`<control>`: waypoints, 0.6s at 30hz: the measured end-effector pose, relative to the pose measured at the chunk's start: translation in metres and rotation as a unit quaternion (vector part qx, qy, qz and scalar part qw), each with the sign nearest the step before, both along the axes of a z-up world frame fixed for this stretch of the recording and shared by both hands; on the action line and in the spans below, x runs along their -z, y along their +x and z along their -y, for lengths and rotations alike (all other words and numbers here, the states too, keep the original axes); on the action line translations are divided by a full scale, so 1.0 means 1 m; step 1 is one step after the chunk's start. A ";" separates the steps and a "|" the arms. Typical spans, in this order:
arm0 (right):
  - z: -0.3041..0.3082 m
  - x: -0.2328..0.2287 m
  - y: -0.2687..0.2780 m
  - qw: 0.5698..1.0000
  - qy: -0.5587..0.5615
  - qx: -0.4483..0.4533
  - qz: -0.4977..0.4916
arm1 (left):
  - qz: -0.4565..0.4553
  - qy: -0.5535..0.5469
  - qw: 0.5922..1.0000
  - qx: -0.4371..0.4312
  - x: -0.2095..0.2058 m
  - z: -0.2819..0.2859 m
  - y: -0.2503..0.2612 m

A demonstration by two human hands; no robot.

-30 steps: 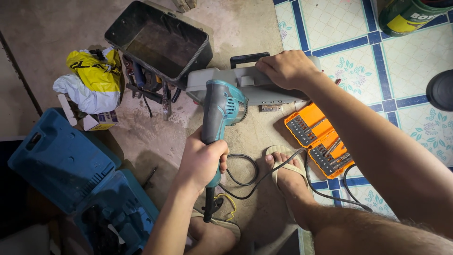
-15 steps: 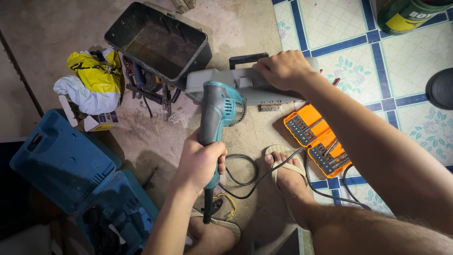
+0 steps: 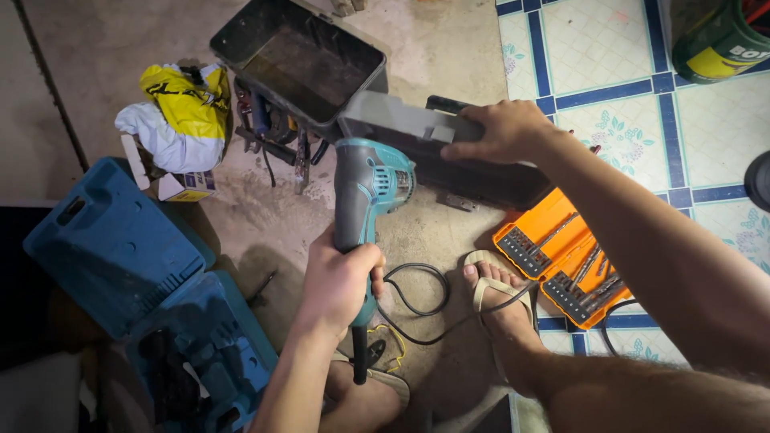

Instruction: Drilling holes into plastic toolboxes and covers to mount metal brackets.

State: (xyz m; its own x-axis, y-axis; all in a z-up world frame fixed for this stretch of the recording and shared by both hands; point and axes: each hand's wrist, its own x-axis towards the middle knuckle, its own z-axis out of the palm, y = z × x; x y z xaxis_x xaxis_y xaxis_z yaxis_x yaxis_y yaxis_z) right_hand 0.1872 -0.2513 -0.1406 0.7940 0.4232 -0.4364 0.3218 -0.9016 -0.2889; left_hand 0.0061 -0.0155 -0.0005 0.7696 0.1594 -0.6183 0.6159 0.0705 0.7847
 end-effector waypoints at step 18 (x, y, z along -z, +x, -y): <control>0.134 0.041 -0.024 0.936 0.303 0.178 -0.039 | -0.019 -0.039 0.998 0.055 0.012 0.019 -0.009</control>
State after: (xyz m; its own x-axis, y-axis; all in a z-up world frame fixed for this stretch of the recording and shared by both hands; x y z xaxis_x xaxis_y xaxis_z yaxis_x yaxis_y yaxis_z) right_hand 0.1633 -0.3851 -0.1818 0.9077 0.3264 -0.2638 -0.0102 -0.6111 -0.7915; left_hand -0.0031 -0.0340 -0.0122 0.7555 0.0260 -0.6546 0.6524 0.0614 0.7554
